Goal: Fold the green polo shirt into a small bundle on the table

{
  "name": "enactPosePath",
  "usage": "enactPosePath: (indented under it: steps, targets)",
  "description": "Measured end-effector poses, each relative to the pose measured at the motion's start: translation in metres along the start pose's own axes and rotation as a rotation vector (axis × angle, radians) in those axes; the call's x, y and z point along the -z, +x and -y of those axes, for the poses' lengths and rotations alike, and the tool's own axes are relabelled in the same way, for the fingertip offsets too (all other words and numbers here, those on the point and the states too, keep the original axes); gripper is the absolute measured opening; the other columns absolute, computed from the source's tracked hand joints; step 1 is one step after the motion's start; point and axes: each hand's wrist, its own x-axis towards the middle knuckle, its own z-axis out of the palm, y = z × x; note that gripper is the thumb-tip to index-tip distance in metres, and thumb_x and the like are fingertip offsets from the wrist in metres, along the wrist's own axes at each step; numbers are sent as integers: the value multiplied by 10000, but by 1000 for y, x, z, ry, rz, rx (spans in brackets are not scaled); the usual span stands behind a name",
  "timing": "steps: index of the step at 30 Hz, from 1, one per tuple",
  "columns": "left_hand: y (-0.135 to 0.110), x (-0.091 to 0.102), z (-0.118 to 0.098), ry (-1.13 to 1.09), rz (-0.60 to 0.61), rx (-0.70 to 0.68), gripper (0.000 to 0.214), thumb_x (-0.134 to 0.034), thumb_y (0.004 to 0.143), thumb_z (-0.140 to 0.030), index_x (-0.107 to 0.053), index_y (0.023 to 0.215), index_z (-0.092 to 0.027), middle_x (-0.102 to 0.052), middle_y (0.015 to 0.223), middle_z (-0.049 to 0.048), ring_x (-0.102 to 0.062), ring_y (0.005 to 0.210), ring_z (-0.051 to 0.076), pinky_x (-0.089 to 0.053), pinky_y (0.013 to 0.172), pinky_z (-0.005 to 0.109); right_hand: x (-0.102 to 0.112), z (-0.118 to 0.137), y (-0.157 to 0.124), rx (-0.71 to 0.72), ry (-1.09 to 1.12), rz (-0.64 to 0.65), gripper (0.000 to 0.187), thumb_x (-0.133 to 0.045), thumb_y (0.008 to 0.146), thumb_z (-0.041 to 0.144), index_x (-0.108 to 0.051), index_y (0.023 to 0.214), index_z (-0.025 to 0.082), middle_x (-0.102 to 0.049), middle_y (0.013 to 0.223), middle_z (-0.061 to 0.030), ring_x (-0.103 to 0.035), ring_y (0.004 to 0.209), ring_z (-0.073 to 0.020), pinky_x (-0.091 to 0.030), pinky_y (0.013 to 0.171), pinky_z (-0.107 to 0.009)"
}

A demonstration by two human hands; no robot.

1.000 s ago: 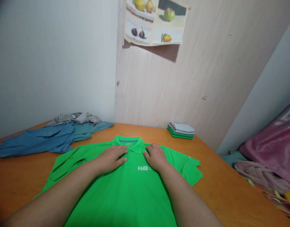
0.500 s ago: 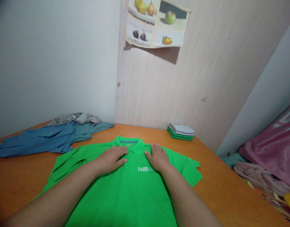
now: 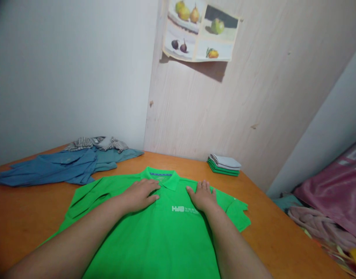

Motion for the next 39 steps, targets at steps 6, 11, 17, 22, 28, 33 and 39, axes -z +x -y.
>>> enactPosePath:
  steps: [6, 11, 17, 22, 28, 33, 39]
  targets:
    - [0, -1, -1, -9, -6, 2, 388, -514, 928, -449, -625, 1260, -282, -537, 1456, 88, -487, 1308, 364, -416, 1028, 593, -2, 1, 1, 36, -21, -66, 964, -139, 917, 759, -200, 1583, 65, -122, 1656, -175, -49, 1532, -311, -73, 1198, -570]
    - [0, -2, 0, -3, -11, -2, 387, -518, 930, -445, -618, 1265, -278, -538, 1451, 87, -483, 1309, 365, -417, 1025, 597, -4, 5, -2, 121, -21, -3, 926, -162, 934, 739, -207, 1584, 82, -159, 1653, -151, -91, 1530, -294, -84, 1210, -544]
    - [0, -1, -1, 11, -3, 6, 401, -518, 935, -458, -606, 1287, -287, -525, 1469, 75, -477, 1320, 353, -413, 1039, 577, -3, 15, -9, 175, -2, -71, 942, -157, 931, 751, -198, 1584, 74, -120, 1658, -141, -51, 1534, -291, -63, 1212, -555]
    - [-1, 0, -2, 7, -1, 8, 400, -523, 935, -448, -610, 1287, -279, -528, 1462, 80, -479, 1317, 361, -409, 1044, 580, -2, 23, -12, 262, 17, 15, 925, -167, 932, 754, -195, 1589, 103, -128, 1658, -121, -77, 1533, -274, -60, 1215, -550]
    - [0, -2, 0, 26, -4, -4, 395, -514, 941, -449, -605, 1284, -274, -536, 1455, 80, -484, 1311, 352, -419, 1033, 579, 0, 24, -17, 317, 27, -42, 929, -167, 932, 757, -172, 1592, 103, -102, 1660, -114, -52, 1536, -270, -34, 1216, -552]
    - [0, -1, -1, 27, -6, 1, 404, -528, 940, -455, -603, 1296, -279, -520, 1472, 72, -479, 1321, 350, -423, 1035, 569, 0, 29, -19, 428, 51, 27, 925, -133, 920, 777, -152, 1600, 149, -91, 1663, -69, -28, 1538, -247, -22, 1219, -541]
    - [0, 0, -2, 40, -2, 0, 396, -523, 944, -448, -608, 1290, -276, -540, 1454, 74, -490, 1311, 346, -424, 1035, 570, -1, 29, -17, 425, 56, 66, 916, -140, 914, 785, -133, 1605, 182, -66, 1665, -52, -15, 1538, -244, -5, 1216, -536]
